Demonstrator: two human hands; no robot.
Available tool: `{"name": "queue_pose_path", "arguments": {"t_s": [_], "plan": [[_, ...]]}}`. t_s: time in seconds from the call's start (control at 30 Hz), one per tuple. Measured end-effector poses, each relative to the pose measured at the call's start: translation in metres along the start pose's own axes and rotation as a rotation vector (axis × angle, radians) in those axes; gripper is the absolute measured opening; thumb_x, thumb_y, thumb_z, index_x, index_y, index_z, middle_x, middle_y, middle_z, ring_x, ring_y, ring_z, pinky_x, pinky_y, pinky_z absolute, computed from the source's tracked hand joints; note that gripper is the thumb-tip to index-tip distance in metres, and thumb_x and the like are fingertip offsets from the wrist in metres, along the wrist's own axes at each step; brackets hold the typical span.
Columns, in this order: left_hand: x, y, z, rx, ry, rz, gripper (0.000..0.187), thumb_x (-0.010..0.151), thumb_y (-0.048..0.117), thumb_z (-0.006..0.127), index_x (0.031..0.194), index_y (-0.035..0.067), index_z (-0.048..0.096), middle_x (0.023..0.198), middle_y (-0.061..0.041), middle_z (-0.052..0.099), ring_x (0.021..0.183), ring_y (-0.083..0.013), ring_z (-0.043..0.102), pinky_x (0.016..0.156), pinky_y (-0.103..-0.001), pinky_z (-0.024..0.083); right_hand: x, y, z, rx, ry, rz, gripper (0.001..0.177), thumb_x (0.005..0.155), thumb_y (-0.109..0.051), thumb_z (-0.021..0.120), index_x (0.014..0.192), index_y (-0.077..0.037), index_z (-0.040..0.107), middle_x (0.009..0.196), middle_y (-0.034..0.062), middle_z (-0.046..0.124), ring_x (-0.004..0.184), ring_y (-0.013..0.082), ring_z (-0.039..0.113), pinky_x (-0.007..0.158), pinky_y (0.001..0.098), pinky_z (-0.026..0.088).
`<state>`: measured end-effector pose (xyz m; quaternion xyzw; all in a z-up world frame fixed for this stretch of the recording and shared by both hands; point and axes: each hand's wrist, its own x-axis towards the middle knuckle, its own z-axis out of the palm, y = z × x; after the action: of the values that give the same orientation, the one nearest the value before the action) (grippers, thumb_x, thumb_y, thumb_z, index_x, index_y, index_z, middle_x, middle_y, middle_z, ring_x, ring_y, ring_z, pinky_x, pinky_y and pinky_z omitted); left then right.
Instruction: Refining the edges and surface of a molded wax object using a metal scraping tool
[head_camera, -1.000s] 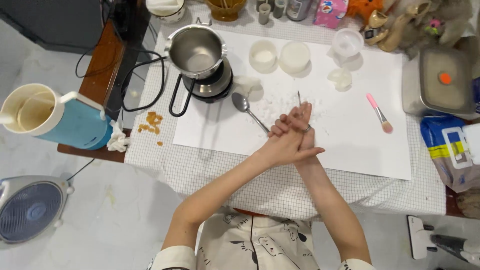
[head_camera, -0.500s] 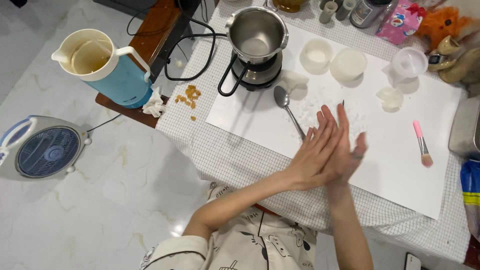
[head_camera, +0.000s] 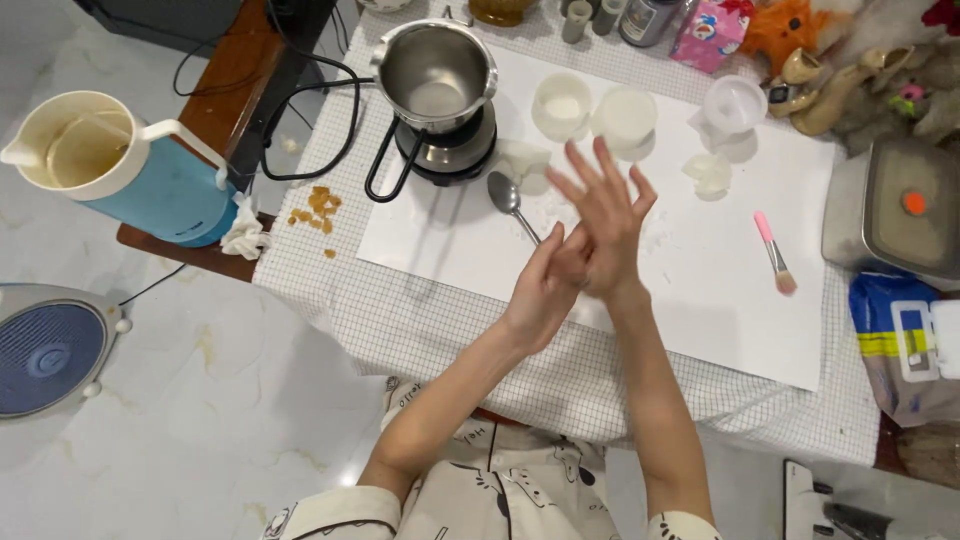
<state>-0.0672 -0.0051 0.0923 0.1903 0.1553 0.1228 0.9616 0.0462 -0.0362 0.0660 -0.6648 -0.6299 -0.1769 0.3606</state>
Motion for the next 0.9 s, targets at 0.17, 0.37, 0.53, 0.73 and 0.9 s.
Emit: {"name": "queue_pose_path", "arguments": {"t_s": [0.17,0.37,0.53,0.73,0.9], "plan": [[-0.011,-0.006,0.008,0.973,-0.400,0.677,0.063,0.097,0.056,0.031,0.148,0.018,0.028,0.159,-0.010,0.012,0.149,-0.0308,0.007,0.122,-0.051,0.000,0.002,0.009,-0.010,1.130,0.105,0.974,0.079,0.086,-0.067,0.017,0.141,-0.013,0.035,0.134,0.0091,0.053,0.124,0.0146,0.051,0.093,0.0180,0.039],[0.053,-0.028,-0.046,1.868,-0.324,1.252,0.059,0.092,0.061,0.024,0.144,0.035,0.029,0.158,-0.001,0.017,0.149,-0.0210,0.013,0.120,-0.046,-0.002,-0.024,-0.029,-0.040,2.116,0.366,1.206,0.083,0.081,-0.063,0.043,0.140,-0.005,0.037,0.143,0.0288,0.034,0.131,0.0418,0.038,0.104,0.0555,0.031],[0.028,0.007,-0.090,2.192,-0.231,1.050,0.061,0.091,0.049,0.047,0.144,0.027,0.026,0.152,0.000,0.029,0.143,-0.0216,0.016,0.117,-0.051,0.004,-0.068,-0.012,-0.093,2.194,0.483,0.969,0.064,0.086,-0.045,0.055,0.130,0.001,0.046,0.139,0.0294,0.038,0.133,0.0414,0.034,0.105,0.0556,0.029],[-0.034,0.085,-0.155,1.888,0.199,1.258,0.024,0.086,-0.005,0.062,0.109,-0.001,0.061,0.104,-0.011,0.061,0.081,-0.0195,0.062,0.073,-0.030,0.056,-0.131,0.022,-0.125,1.676,0.663,0.975,0.019,0.091,-0.030,0.067,0.100,-0.017,0.056,0.084,-0.0067,0.056,0.076,0.0058,0.051,0.077,0.0232,0.034],[-0.070,0.169,-0.190,1.824,0.781,0.967,0.027,0.093,-0.001,0.050,0.118,-0.006,0.055,0.114,-0.017,0.056,0.105,-0.0274,0.054,0.094,-0.038,0.045,-0.181,0.036,-0.123,1.463,0.862,1.321,0.021,0.092,-0.037,0.066,0.081,-0.020,0.060,0.082,-0.0066,0.059,0.068,0.0047,0.048,0.069,0.0189,0.035]]}}
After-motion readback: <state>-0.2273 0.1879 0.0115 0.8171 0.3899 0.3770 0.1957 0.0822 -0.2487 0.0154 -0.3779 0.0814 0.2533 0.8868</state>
